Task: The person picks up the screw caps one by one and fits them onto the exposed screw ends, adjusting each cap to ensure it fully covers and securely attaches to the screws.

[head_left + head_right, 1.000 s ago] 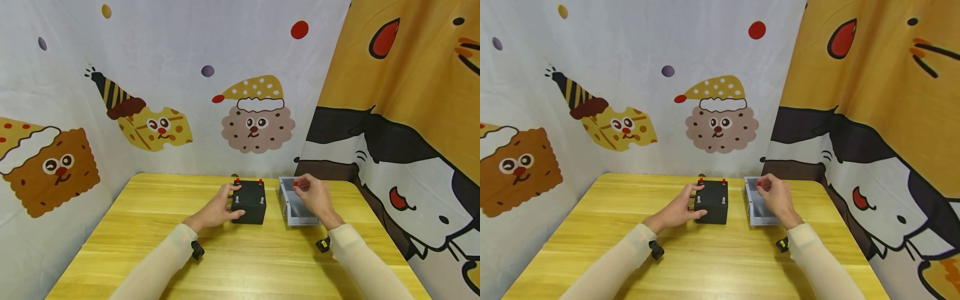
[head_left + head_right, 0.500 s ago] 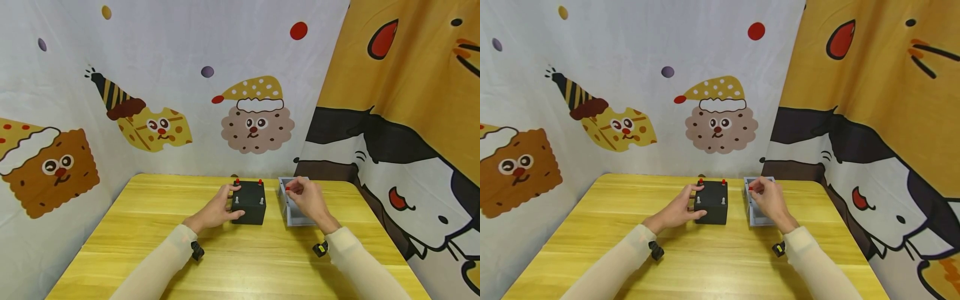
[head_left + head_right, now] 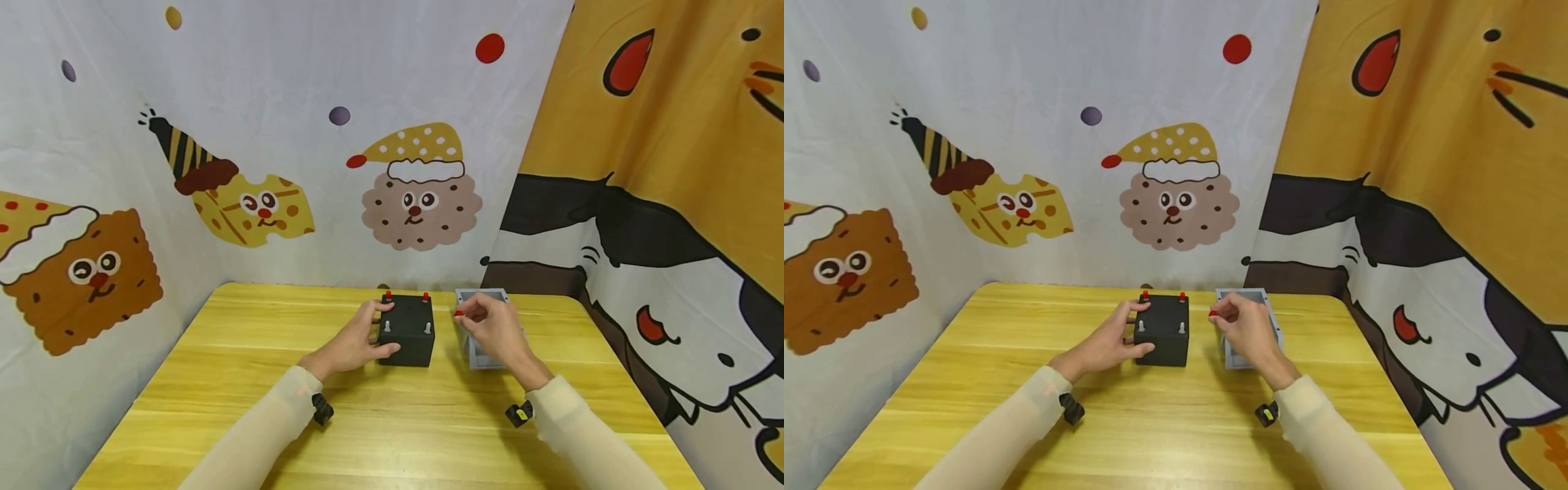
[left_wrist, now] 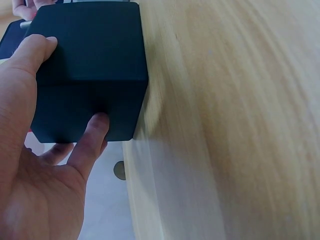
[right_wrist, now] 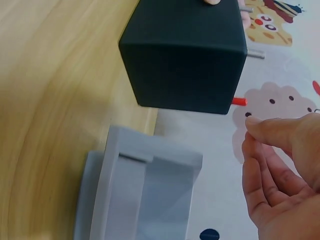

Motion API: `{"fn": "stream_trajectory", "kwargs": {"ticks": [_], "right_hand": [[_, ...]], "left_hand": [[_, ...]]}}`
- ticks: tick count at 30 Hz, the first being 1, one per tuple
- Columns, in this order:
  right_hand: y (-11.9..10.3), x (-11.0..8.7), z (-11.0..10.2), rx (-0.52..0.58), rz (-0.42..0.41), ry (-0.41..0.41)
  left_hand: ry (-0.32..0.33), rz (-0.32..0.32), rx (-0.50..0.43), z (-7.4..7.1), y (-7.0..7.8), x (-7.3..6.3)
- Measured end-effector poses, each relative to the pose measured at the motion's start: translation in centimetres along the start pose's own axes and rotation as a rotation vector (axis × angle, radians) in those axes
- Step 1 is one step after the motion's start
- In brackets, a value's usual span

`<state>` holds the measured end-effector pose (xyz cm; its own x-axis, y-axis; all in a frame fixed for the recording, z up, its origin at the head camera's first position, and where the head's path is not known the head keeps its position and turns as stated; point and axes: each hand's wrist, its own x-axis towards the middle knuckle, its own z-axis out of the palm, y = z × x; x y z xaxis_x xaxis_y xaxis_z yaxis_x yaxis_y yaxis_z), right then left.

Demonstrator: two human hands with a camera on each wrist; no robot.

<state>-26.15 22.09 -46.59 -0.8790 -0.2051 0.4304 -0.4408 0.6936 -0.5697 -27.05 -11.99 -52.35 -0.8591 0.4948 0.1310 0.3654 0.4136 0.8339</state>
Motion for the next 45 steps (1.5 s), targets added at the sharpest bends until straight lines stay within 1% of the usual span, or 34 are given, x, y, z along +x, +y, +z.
{"fn": "stream_trajectory", "kwargs": {"ticks": [5,17,26,33,39,45], "right_hand": [[-0.9,-0.1,0.4,0.028,-0.042,0.007],[-2.4,-0.3,0.9,0.065,-0.047,-0.023],[-3.1,-0.2,1.2,0.085,-0.084,-0.023],[-3.7,-0.3,1.5,0.093,-0.112,-0.027],[-4.0,-0.4,1.9,0.109,-0.153,-0.024],[-4.0,-0.4,2.2,0.094,-0.167,-0.017]], "left_hand": [[0.005,0.002,0.008,-0.1,0.1,-0.1],[0.001,0.009,0.043,-0.2,0.2,-0.1],[-0.002,0.018,0.045,-0.3,0.1,0.1],[-0.003,0.01,0.034,-0.3,0.1,0.1],[-0.002,0.002,0.041,-0.3,0.2,0.0],[-0.003,0.006,0.044,-0.2,0.2,0.0]]}}
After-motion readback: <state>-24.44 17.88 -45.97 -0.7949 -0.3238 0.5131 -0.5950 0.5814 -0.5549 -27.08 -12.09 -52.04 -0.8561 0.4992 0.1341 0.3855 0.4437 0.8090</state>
